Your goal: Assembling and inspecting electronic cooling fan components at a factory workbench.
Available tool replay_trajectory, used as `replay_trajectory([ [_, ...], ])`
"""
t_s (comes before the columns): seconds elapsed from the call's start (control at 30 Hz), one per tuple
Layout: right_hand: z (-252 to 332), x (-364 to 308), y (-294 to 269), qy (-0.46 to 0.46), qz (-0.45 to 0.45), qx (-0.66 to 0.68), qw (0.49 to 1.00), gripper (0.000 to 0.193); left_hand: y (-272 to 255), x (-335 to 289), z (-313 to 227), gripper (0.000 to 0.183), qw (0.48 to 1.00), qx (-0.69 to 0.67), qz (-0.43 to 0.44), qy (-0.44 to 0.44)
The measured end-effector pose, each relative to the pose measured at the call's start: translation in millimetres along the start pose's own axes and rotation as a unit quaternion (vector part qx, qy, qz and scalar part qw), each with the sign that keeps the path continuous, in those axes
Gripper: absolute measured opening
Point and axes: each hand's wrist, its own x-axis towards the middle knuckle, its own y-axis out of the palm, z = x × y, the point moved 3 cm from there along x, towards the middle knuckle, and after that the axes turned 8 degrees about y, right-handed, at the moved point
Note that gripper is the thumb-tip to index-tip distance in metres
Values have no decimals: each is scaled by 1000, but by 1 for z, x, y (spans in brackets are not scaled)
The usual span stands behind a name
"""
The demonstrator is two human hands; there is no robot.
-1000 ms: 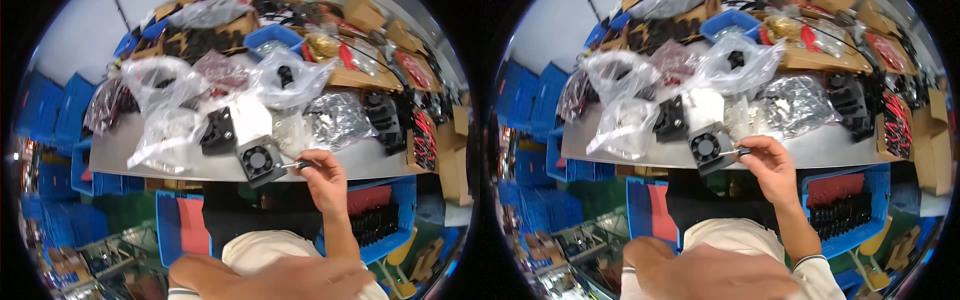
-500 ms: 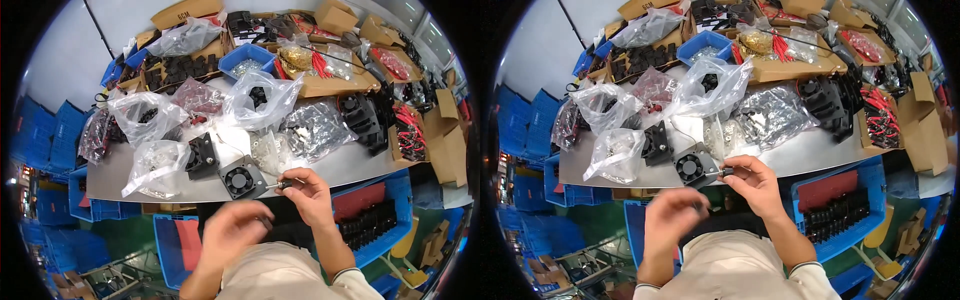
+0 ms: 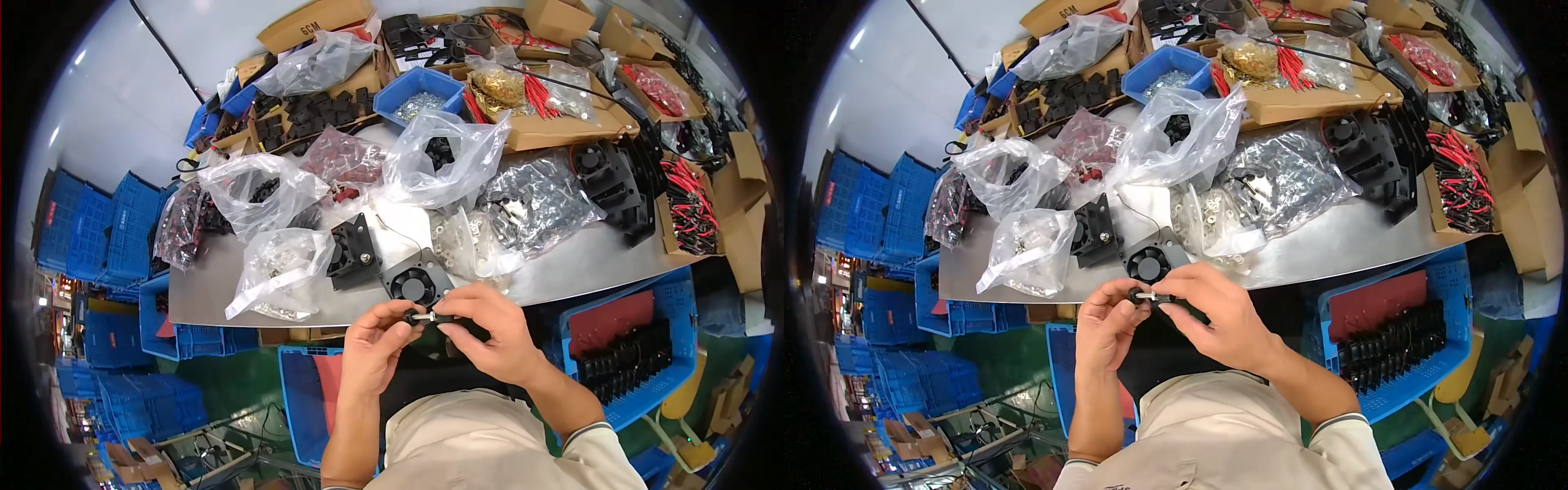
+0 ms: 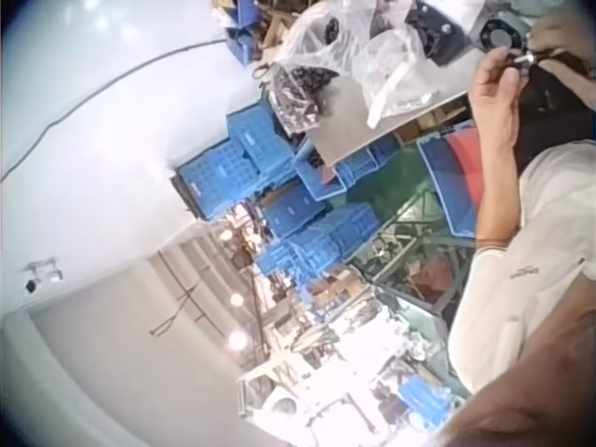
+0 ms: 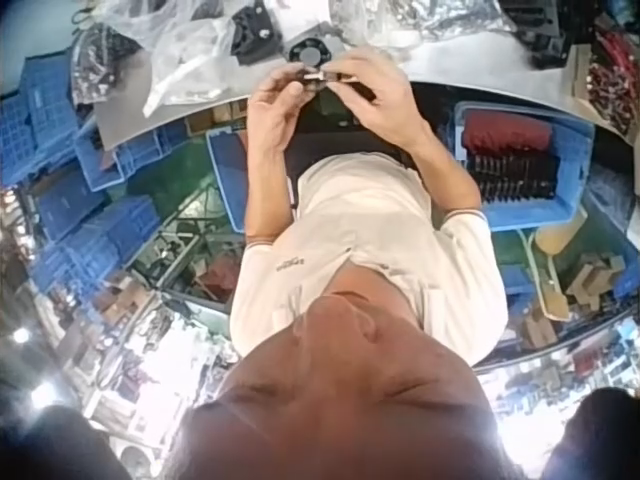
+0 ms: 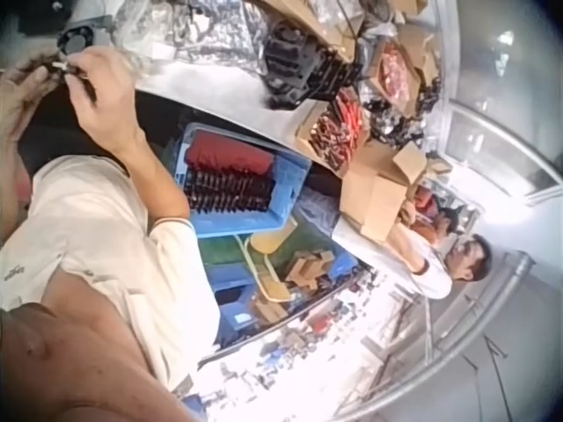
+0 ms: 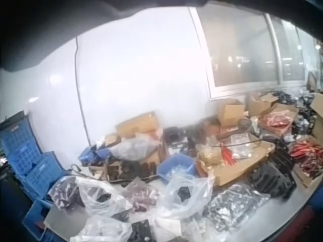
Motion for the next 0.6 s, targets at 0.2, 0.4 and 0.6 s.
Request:
replay_trajectory([
  [0.2, 3, -4, -5, 1, 2, -33, 999, 28, 3, 1, -8, 29, 996, 92, 0, 3],
  [0.4, -9, -10, -3, 27, 9, -16, 999, 27, 14, 1, -17, 27, 962, 258, 34, 80],
  [0.6, -32, -24, 6, 135, 29, 92, 986, 26, 23, 2, -14, 40, 885, 416, 155, 138],
])
